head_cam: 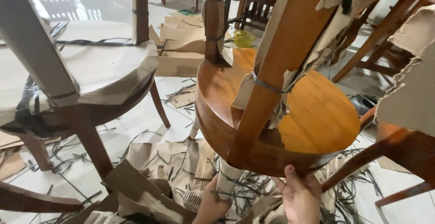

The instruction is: Wrapping wooden chair legs with corrugated cardboard and securing them with plastic ties for protection during transport.

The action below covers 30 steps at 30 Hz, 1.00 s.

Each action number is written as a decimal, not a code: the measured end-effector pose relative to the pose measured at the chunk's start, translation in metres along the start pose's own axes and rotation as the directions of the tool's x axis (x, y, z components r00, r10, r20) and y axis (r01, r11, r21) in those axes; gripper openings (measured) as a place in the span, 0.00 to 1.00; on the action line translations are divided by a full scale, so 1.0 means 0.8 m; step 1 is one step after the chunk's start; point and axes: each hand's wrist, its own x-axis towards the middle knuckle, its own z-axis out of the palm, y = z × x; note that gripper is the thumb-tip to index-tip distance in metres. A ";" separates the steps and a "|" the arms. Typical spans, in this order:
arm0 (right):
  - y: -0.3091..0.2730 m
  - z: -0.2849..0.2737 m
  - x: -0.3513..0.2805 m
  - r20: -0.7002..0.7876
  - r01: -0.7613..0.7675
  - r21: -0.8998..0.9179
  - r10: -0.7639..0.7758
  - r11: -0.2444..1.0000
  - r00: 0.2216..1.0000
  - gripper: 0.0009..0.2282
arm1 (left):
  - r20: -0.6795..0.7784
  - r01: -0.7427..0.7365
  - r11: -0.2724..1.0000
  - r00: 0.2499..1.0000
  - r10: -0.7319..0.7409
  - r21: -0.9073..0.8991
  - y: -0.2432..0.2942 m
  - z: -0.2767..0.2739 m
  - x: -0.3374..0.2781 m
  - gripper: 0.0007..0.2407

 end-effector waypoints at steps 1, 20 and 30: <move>-0.004 0.011 -0.007 0.005 -0.004 -0.006 0.004 1.000 1.000 0.11 | -0.008 0.001 1.000 1.000 -0.001 -0.003 0.006 -0.002 0.002 0.21; 0.051 0.105 -0.043 0.023 0.017 0.167 -0.021 0.986 1.000 0.17 | -0.144 0.338 0.918 0.939 -0.314 0.206 0.042 -0.102 0.087 0.19; 0.103 0.062 0.002 0.174 0.093 0.228 -0.135 0.969 0.975 0.11 | 0.030 0.039 0.976 0.998 -0.046 0.212 -0.042 -0.134 0.141 0.15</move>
